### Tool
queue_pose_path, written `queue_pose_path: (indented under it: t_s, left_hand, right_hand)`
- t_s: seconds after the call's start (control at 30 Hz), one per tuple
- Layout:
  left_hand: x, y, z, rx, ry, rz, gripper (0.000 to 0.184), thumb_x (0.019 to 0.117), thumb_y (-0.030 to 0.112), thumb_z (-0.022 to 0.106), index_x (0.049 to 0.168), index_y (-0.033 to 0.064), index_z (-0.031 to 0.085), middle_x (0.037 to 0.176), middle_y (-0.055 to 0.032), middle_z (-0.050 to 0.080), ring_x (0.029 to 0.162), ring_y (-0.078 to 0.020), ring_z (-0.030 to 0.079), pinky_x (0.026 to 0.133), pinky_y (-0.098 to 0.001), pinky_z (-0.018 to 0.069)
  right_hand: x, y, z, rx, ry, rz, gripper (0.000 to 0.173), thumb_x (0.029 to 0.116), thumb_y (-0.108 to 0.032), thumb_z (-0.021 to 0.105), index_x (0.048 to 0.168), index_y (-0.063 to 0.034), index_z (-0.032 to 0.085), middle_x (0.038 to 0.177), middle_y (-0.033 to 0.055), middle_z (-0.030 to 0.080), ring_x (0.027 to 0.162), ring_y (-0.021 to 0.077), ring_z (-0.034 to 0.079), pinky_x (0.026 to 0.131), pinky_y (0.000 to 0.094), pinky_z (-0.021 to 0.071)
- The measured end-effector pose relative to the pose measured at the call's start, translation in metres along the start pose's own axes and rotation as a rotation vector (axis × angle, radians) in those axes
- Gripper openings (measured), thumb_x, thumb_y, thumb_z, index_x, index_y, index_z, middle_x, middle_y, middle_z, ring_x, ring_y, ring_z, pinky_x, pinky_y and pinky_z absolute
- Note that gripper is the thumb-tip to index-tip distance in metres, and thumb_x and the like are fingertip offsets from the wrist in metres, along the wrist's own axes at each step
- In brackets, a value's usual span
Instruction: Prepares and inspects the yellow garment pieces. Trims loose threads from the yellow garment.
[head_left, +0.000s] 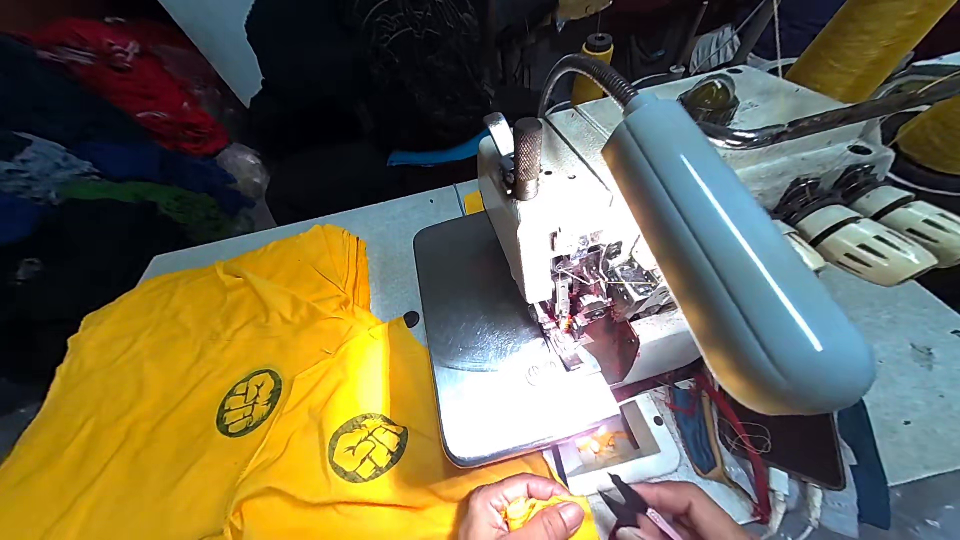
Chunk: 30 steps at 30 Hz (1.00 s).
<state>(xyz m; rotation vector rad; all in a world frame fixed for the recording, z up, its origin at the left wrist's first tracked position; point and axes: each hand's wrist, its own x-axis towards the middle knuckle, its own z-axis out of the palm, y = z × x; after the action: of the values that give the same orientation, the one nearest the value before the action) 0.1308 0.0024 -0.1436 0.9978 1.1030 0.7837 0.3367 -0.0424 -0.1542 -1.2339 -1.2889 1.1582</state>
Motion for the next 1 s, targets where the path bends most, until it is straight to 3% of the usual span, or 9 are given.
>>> queue_pose_path:
  t_s: [0.07,0.13,0.5,0.67,0.83,1.0]
  left_hand:
    - [0.000,0.001,0.000,-0.005,0.001,0.002,0.010,0.0918,0.002,0.069,0.097,0.0035,0.077,0.084,-0.0002,0.075,0.076,-0.0046,0.070,0.072,-0.0247,0.0584]
    - [0.000,0.001,-0.001,-0.016,-0.009,0.004,0.012,0.0922,0.001,0.068,0.099,0.0031,0.078,0.085,-0.0003,0.076,0.077,-0.0045,0.070,0.073,-0.0248,0.0586]
    - [0.002,0.000,-0.004,0.009,-0.064,0.039,0.016,0.0924,0.000,0.065,0.101,0.0025,0.078,0.092,-0.0015,0.077,0.083,-0.0039,0.070,0.077,-0.0242,0.0581]
    - [0.002,0.000,-0.004,0.010,-0.068,0.037,0.015,0.0922,0.000,0.065,0.100,0.0024,0.078,0.093,-0.0017,0.077,0.084,-0.0042,0.071,0.078,-0.0243,0.0581]
    - [0.002,0.001,-0.003,0.003,-0.066,0.040,0.015,0.0919,-0.001,0.065,0.098,0.0029,0.078,0.089,0.0002,0.076,0.081,-0.0025,0.070,0.074,-0.0228,0.0575]
    - [0.002,0.003,-0.002,-0.027,-0.034,-0.007,0.014,0.0916,-0.001,0.065,0.097,0.0037,0.077,0.083,0.0015,0.074,0.075,-0.0025,0.068,0.069,-0.0221,0.0563]
  right_hand:
    - [0.002,0.007,-0.005,-0.258,-0.009,-0.218,0.025,0.0959,-0.011,0.072,0.111,0.0085,0.067,0.086,0.0159,0.067,0.073,0.0103,0.061,0.066,0.0207,0.0513]
    - [0.004,0.010,-0.008,-0.359,-0.040,-0.320,0.024,0.0963,-0.012,0.072,0.110,0.0072,0.068,0.085,0.0184,0.067,0.073,0.0142,0.062,0.066,0.0216,0.0517]
    - [0.011,0.010,-0.013,-0.441,-0.113,-0.336,0.021,0.0971,-0.014,0.070,0.109,0.0034,0.070,0.085,0.0168,0.069,0.070,0.0154,0.064,0.063,0.0238,0.0527]
    - [0.012,0.013,-0.012,-0.419,-0.118,-0.347,0.021,0.0967,-0.013,0.071,0.110,0.0027,0.070,0.087,0.0164,0.069,0.072,0.0143,0.065,0.066,0.0220,0.0534]
    - [0.014,0.020,-0.013,-0.389,-0.131,-0.370,0.021,0.0974,-0.015,0.071,0.110,0.0012,0.069,0.089,0.0156,0.070,0.077,0.0136,0.066,0.070,0.0216,0.0547]
    - [0.012,0.019,-0.014,-0.358,-0.118,-0.372,0.020,0.0968,-0.014,0.071,0.109,0.0021,0.068,0.088,0.0158,0.068,0.075,0.0122,0.064,0.067,0.0198,0.0531]
